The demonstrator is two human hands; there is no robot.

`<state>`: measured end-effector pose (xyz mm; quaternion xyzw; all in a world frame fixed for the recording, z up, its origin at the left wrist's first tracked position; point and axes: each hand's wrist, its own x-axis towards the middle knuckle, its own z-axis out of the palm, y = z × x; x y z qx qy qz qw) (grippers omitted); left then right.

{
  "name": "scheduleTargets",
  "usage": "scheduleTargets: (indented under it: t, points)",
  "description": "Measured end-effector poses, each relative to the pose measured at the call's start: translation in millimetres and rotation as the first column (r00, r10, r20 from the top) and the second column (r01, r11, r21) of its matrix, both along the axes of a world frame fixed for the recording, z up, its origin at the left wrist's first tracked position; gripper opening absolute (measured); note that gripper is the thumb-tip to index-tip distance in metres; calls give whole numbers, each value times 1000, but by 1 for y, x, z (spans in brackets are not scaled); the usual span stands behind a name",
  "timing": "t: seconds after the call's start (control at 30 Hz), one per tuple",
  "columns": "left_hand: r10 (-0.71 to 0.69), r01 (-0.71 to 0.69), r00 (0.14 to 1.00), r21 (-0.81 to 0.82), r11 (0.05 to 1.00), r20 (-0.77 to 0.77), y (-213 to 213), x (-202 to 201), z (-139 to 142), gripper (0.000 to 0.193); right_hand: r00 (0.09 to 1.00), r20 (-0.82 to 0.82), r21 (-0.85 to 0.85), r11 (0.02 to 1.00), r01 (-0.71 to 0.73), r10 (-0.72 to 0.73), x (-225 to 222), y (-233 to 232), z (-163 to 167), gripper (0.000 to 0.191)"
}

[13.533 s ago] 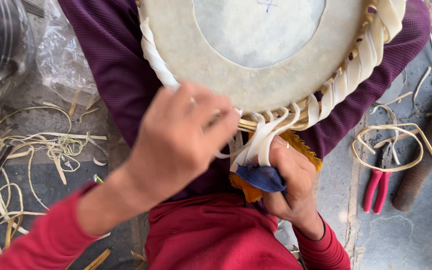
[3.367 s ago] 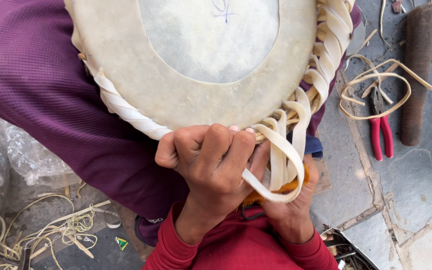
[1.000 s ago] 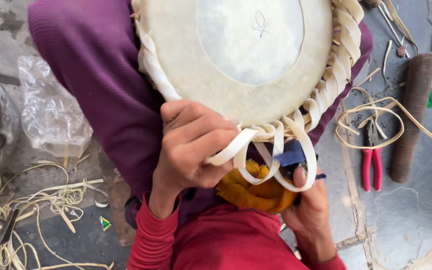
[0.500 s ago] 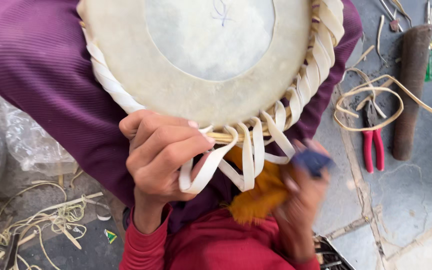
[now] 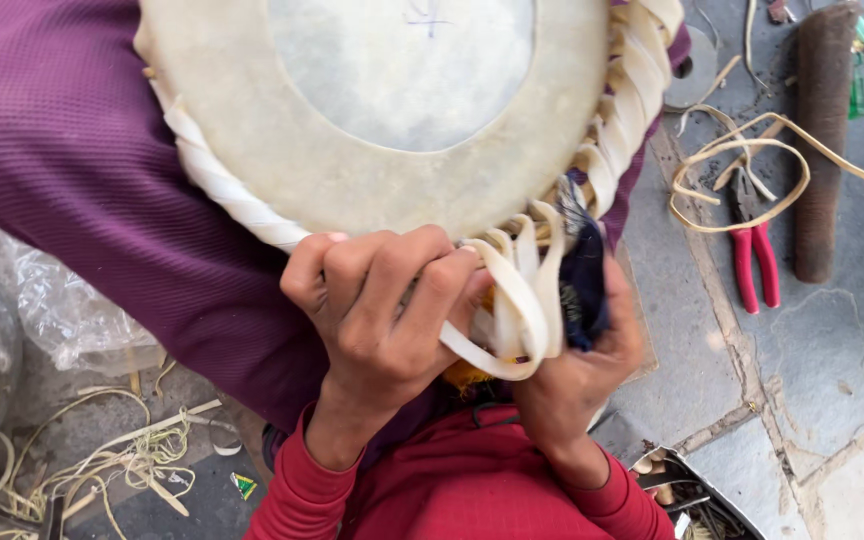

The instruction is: The person braids a white cord around the rim of a drum using both hands. They pull and tuck the cord through the existing weave, occasionally using a small cloth to adjust tension and smooth the braid. The drum remains on their lap throughout the clip.

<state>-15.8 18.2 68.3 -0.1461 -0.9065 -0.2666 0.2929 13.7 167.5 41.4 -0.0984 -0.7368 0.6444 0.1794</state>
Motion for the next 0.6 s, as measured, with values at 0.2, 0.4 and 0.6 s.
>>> scheduleTargets:
  t: [0.2, 0.4, 0.6]
  points:
    - [-33, 33, 999, 2, 999, 1, -2, -3, 2, 17, 992, 121, -96, 995, -13, 25, 9, -6, 9, 31]
    - [-42, 43, 999, 31, 999, -16, -1, -5, 0, 16, 990, 117, -104, 993, -62, 74, -9, 10, -1, 10]
    - [-83, 83, 996, 30, 996, 28, -6, -6, 4, 18, 973, 206, -288, 956, -46, 109, 0, 8, -2, 13]
